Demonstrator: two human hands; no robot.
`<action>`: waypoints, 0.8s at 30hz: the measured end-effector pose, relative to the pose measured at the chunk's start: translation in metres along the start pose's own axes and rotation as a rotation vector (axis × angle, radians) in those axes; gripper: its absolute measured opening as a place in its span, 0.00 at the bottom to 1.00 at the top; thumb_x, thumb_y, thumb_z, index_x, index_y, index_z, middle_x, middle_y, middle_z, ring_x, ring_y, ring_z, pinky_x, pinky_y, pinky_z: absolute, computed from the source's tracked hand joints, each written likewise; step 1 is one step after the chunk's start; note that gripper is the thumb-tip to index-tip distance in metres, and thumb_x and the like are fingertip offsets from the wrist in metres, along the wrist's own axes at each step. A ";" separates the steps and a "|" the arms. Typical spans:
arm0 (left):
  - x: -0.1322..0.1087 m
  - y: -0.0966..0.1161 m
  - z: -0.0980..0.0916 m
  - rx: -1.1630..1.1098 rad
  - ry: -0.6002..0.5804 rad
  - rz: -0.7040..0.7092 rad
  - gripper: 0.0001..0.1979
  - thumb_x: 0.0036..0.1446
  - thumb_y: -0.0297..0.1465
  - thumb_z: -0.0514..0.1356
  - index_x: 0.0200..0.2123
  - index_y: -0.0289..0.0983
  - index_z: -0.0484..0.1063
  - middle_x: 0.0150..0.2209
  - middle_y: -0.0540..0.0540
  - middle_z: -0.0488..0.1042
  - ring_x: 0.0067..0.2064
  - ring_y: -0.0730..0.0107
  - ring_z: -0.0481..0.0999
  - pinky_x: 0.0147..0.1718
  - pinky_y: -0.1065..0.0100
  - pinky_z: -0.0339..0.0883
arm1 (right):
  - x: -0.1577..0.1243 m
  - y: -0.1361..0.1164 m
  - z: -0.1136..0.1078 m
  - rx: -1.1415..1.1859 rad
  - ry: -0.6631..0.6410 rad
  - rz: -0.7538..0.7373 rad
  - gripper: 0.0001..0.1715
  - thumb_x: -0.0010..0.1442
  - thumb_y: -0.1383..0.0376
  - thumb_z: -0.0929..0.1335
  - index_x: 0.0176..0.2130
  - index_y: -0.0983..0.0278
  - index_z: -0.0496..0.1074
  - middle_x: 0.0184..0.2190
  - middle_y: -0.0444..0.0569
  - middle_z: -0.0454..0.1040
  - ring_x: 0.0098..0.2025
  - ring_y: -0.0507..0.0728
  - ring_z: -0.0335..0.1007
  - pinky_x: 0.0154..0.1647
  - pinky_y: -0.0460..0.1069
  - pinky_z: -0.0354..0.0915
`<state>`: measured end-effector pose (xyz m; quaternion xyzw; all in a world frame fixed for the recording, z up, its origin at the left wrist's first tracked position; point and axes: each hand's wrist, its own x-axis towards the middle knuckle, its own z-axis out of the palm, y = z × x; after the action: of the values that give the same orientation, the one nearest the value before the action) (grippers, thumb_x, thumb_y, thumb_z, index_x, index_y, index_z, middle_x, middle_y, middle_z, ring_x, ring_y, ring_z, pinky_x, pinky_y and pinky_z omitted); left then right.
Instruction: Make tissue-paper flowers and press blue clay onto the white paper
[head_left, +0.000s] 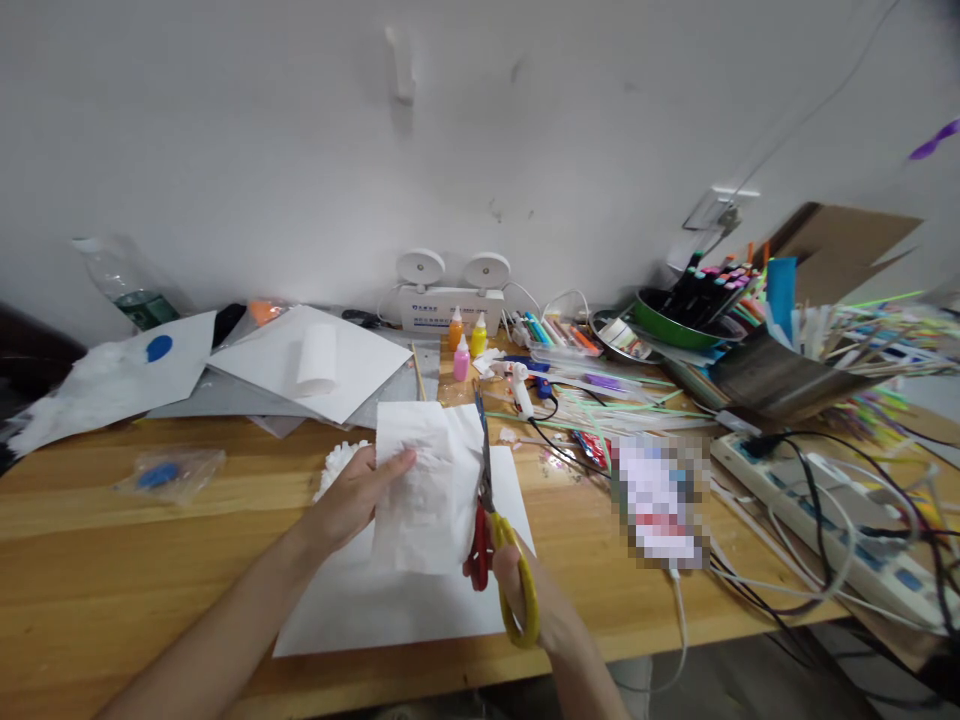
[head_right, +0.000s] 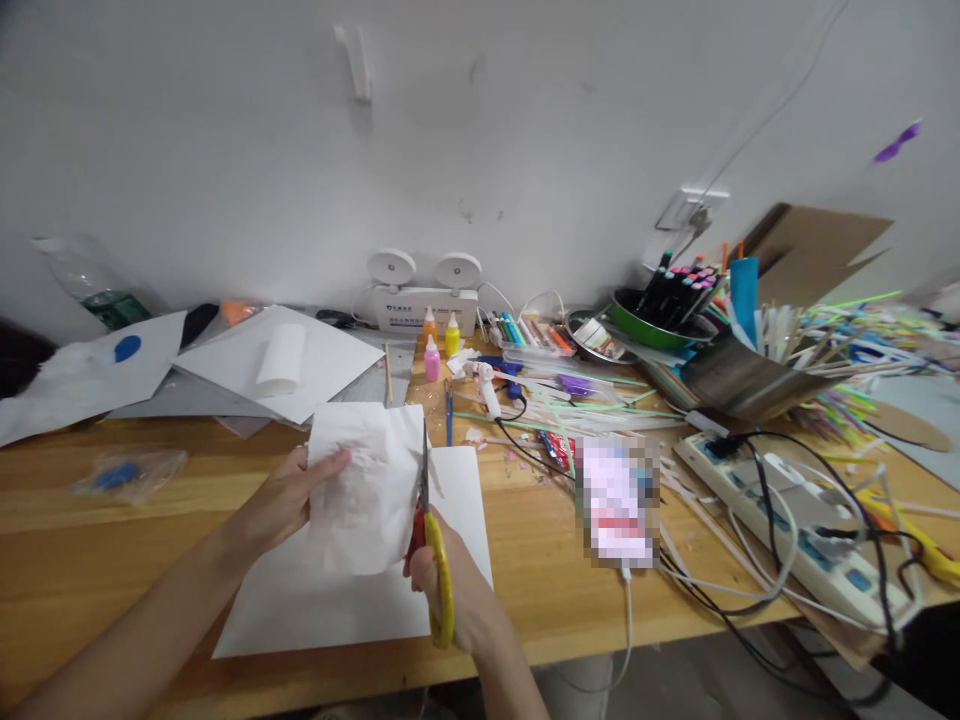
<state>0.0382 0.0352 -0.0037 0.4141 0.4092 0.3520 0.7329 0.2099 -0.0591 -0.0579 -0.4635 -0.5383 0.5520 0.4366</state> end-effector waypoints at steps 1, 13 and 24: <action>0.000 -0.001 -0.001 0.004 -0.009 -0.013 0.14 0.49 0.33 0.60 0.40 0.34 0.73 0.31 0.45 0.78 0.30 0.67 0.76 0.29 0.71 0.68 | 0.001 -0.003 0.001 -0.010 0.006 -0.006 0.37 0.48 0.36 0.50 0.31 0.64 0.60 0.22 0.43 0.61 0.23 0.50 0.55 0.24 0.46 0.58; -0.004 -0.005 -0.007 -0.019 -0.053 0.005 0.18 0.48 0.31 0.61 0.45 0.38 0.70 0.40 0.43 0.76 0.38 0.60 0.75 0.35 0.67 0.68 | 0.007 0.007 0.007 0.046 0.171 -0.022 0.37 0.43 0.33 0.55 0.23 0.64 0.60 0.13 0.40 0.57 0.15 0.47 0.53 0.13 0.42 0.52; -0.005 -0.005 -0.003 -0.049 0.001 -0.044 0.16 0.50 0.34 0.59 0.44 0.37 0.71 0.37 0.45 0.77 0.36 0.63 0.76 0.34 0.68 0.68 | 0.007 0.030 0.011 0.126 0.244 0.113 0.37 0.38 0.32 0.58 0.21 0.64 0.57 0.12 0.38 0.54 0.11 0.45 0.52 0.09 0.41 0.51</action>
<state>0.0342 0.0301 -0.0082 0.3868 0.4102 0.3459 0.7500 0.1980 -0.0550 -0.0878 -0.5283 -0.4186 0.5480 0.4952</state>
